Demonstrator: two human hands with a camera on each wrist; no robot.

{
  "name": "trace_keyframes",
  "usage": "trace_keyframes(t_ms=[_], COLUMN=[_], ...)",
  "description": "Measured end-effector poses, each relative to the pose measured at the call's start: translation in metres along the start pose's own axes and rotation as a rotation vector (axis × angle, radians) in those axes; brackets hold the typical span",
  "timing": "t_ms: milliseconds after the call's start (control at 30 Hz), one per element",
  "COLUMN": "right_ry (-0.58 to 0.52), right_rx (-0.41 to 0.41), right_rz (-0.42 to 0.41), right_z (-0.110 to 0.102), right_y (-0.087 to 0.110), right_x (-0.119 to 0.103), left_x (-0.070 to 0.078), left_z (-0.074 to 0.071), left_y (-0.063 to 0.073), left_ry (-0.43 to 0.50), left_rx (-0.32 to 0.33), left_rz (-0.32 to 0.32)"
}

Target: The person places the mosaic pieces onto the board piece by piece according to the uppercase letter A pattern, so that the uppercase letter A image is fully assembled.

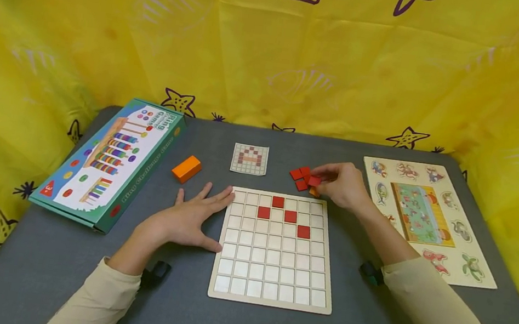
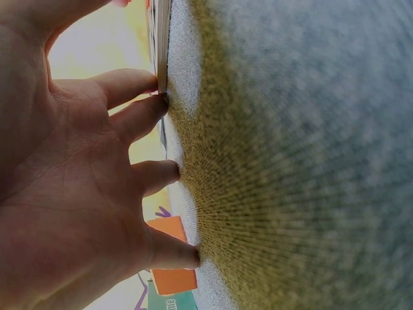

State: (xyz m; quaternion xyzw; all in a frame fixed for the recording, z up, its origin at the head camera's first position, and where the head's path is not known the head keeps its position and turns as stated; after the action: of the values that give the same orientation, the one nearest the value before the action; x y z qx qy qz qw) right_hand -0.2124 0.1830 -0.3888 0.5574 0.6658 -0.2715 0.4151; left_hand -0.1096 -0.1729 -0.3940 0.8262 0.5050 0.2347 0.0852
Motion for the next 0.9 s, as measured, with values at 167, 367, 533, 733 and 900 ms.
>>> trace_keyframes(t_ms=[167,367,533,733,900], right_ry=[-0.006,-0.016,-0.032,-0.11,-0.142], right_rx=[-0.007,-0.027,-0.06,-0.107,-0.137], right_rz=[0.0,-0.025,-0.056,-0.037,-0.024], right_z=[0.002,0.006,0.011,0.019,0.024], right_y=[0.005,0.011,0.016,0.022,0.026], right_x=[-0.003,-0.011,-0.017,-0.021,-0.021], left_x=[0.001,0.001,0.0,0.001,0.001], left_z=[0.0,-0.001,-0.001,-0.002,-0.002], left_y=[-0.001,-0.001,-0.001,-0.001,0.0], left_ry=[-0.001,0.003,0.007,0.006,0.005], left_rx=[-0.006,-0.011,-0.013,-0.013,-0.012], left_rz=[-0.003,-0.006,-0.003,-0.008,-0.007])
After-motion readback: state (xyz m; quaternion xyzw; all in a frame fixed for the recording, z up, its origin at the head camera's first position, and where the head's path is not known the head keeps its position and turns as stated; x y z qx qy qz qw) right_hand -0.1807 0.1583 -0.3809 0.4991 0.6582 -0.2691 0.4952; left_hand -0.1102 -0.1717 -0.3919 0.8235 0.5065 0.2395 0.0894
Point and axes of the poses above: each hand's wrist, its own y-axis away from the middle knuckle, its own z-axis out of the palm, x = y × z, the point moved 1 cm from there along -y, towards the middle knuckle, and after that the axes turned 12 degrees about -y, right-handed, at the moved point
